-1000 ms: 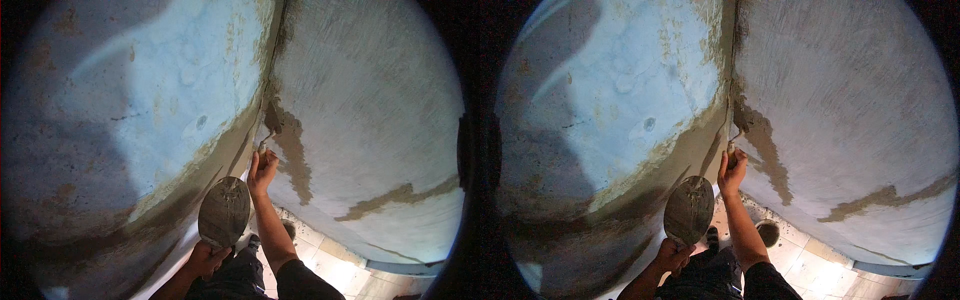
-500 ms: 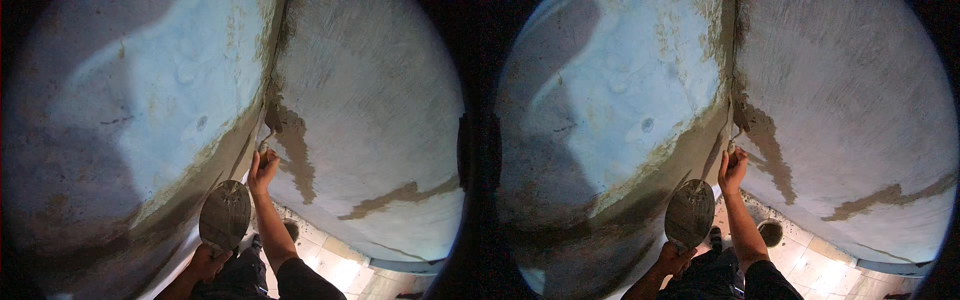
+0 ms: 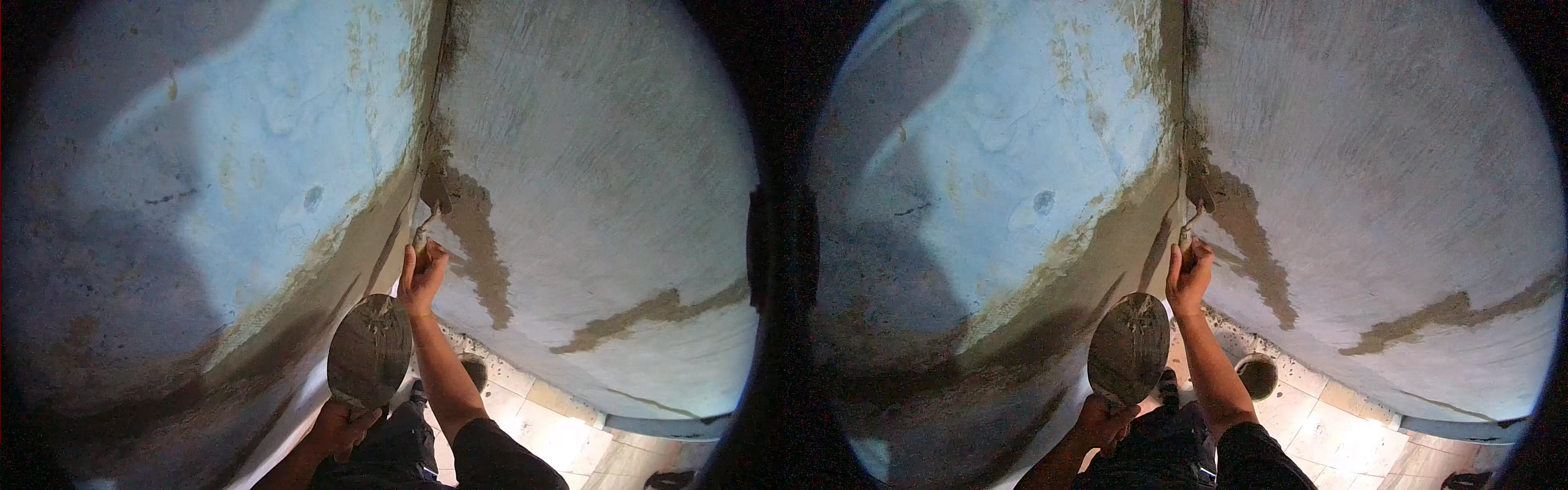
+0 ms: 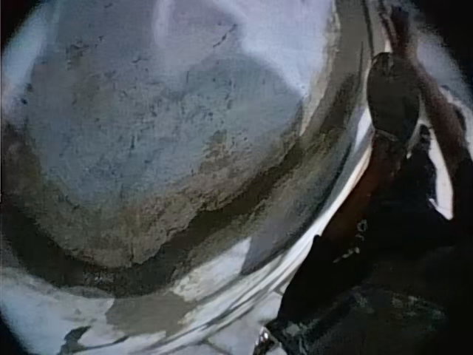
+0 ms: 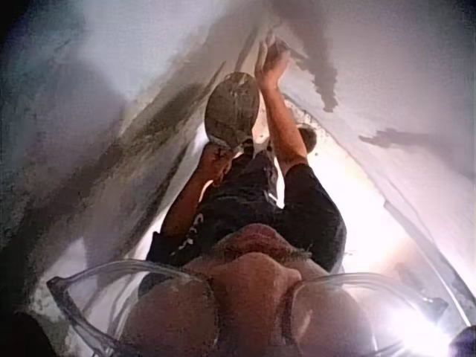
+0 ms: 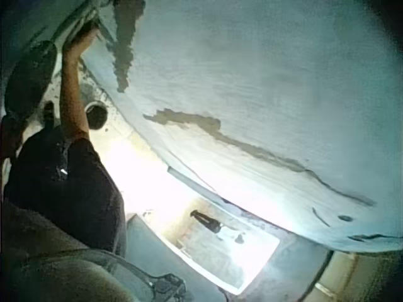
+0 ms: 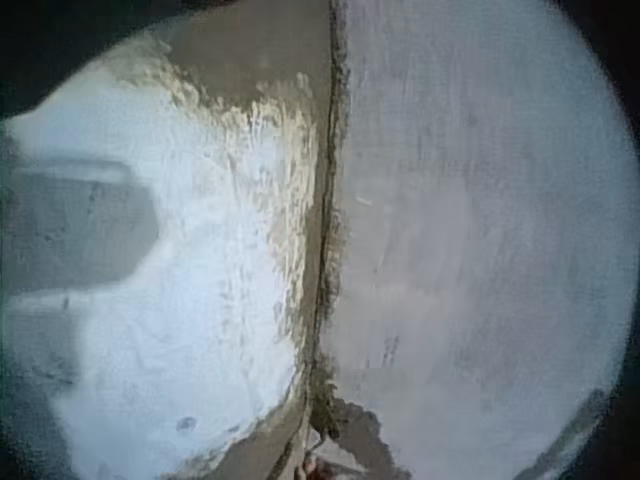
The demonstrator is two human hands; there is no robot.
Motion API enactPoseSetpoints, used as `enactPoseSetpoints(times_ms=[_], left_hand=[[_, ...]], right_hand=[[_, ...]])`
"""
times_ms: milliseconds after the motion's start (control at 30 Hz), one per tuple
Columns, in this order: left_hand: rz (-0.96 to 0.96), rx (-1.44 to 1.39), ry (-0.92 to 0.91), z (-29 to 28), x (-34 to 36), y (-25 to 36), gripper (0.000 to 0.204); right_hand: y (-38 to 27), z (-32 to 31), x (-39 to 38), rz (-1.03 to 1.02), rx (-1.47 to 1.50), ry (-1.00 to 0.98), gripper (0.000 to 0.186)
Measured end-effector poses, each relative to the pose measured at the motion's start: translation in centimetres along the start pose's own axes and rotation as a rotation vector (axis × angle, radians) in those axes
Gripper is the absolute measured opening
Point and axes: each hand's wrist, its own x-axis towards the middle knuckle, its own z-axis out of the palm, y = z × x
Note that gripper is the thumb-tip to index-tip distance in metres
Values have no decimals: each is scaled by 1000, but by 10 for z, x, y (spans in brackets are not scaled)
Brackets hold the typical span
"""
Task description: The person patches and plasters cracks in a wall using a trowel to apply cement mixture from a bucket.
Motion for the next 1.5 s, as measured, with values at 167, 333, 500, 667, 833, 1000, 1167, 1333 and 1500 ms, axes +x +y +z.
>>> enactPoseSetpoints(times_ms=[167,333,500,667,833,1000,1167,1333,1500], left_hand=[[123,-88,-20,6,3,-13,21],[134,-12,-12,5,3,-13,20],[133,-21,3,-2,1,-23,19],[84,-84,32,-2,-4,-18,20],[150,-130,16,4,0,-16,22],[-3,-95,13,2,1,-25,21],[166,-131,-2,0,2,-27,19],[217,-129,-22,3,3,-20,16],[94,-145,-34,5,-1,-7,16]], right_hand=[[6,6,7,-40,-13,-61,31],[17,7,11,38,8,-65,30],[10,-1,4,29,-59,-39,28],[7,2,2,-28,-7,9,28],[17,9,6,58,72,-78,30],[16,-3,4,-6,-14,-15,30],[-2,-3,16,-99,-49,37,30],[-15,9,29,-26,-60,-3,31],[-2,1,24,-13,-67,30,34]])
